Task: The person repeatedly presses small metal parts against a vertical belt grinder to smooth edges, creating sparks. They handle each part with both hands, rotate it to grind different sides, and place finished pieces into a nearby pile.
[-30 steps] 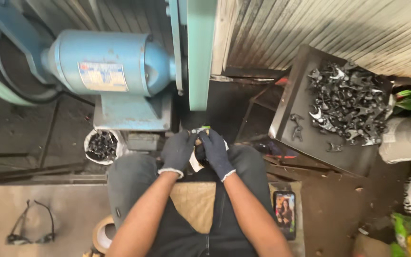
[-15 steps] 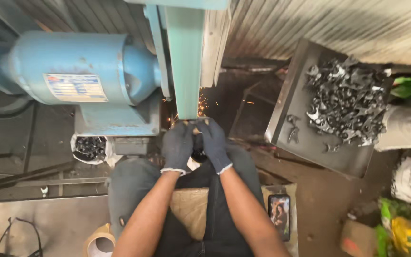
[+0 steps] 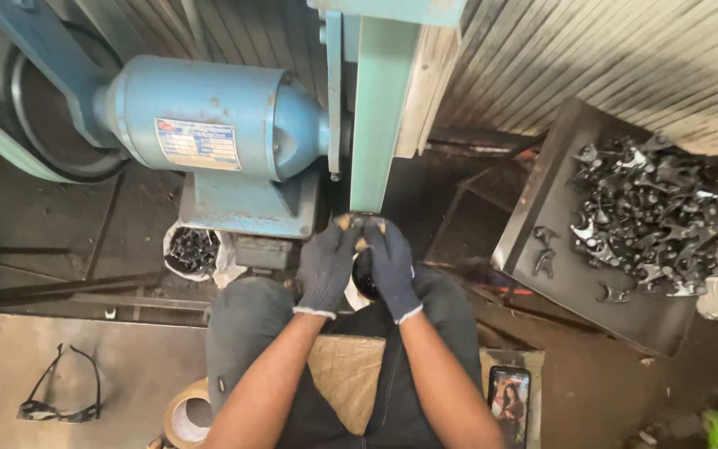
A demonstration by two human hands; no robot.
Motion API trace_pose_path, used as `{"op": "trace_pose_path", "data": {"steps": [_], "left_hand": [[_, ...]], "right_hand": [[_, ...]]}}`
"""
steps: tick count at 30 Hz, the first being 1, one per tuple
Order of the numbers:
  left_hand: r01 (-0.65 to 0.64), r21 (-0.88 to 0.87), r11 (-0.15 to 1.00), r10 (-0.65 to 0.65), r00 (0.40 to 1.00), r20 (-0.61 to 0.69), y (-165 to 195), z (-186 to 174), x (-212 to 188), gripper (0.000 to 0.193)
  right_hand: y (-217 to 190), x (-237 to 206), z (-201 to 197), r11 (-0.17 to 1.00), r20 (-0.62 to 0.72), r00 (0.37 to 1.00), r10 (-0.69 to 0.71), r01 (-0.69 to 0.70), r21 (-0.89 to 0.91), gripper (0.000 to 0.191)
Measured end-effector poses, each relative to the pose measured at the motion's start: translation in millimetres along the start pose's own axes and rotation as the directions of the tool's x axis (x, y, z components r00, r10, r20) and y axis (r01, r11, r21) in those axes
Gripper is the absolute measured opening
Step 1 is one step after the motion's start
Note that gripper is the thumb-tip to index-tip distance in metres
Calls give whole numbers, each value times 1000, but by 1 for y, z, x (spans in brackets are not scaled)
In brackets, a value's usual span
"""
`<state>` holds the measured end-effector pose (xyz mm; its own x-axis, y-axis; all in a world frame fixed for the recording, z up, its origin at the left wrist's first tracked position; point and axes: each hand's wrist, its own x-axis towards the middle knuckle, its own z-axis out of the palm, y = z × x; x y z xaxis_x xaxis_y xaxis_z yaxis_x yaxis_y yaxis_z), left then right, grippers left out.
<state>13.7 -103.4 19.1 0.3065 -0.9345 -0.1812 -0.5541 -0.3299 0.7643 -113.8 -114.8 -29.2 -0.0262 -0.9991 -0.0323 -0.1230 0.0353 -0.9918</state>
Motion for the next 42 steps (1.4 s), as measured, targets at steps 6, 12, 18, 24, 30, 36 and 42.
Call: {"op": "trace_pose_path", "data": {"steps": [6, 12, 18, 24, 30, 36, 42], "left_hand": [[-92, -145, 985, 91, 996, -18, 4, 26, 13, 37], [-337, -219, 916, 345, 939, -4, 23, 11, -17, 35], [-453, 181, 873, 438, 891, 117, 17, -27, -27, 37], [-233, -58, 971, 239, 960, 148, 10, -25, -18, 39], [107, -523, 845, -60, 993, 106, 13, 7, -3, 37], [70, -215, 974, -83, 995, -55, -8, 14, 7, 45], [-68, 48, 997, 69, 998, -13, -20, 39, 14, 46]], "right_hand": [[-3, 10, -8, 995, -59, 998, -26, 32, 94, 24], [-6, -19, -29, 989, -227, 969, -98, 121, 90, 21], [-10, -34, -46, 910, 35, 936, -351, 350, -222, 26], [-9, -29, -36, 949, 111, 987, -112, 140, -284, 23], [-8, 20, -36, 979, 202, 969, -142, 168, -119, 22], [14, 31, -8, 996, 182, 983, 4, 13, -90, 22], [44, 3, -8, 999, 24, 999, -26, 25, 43, 22]]}}
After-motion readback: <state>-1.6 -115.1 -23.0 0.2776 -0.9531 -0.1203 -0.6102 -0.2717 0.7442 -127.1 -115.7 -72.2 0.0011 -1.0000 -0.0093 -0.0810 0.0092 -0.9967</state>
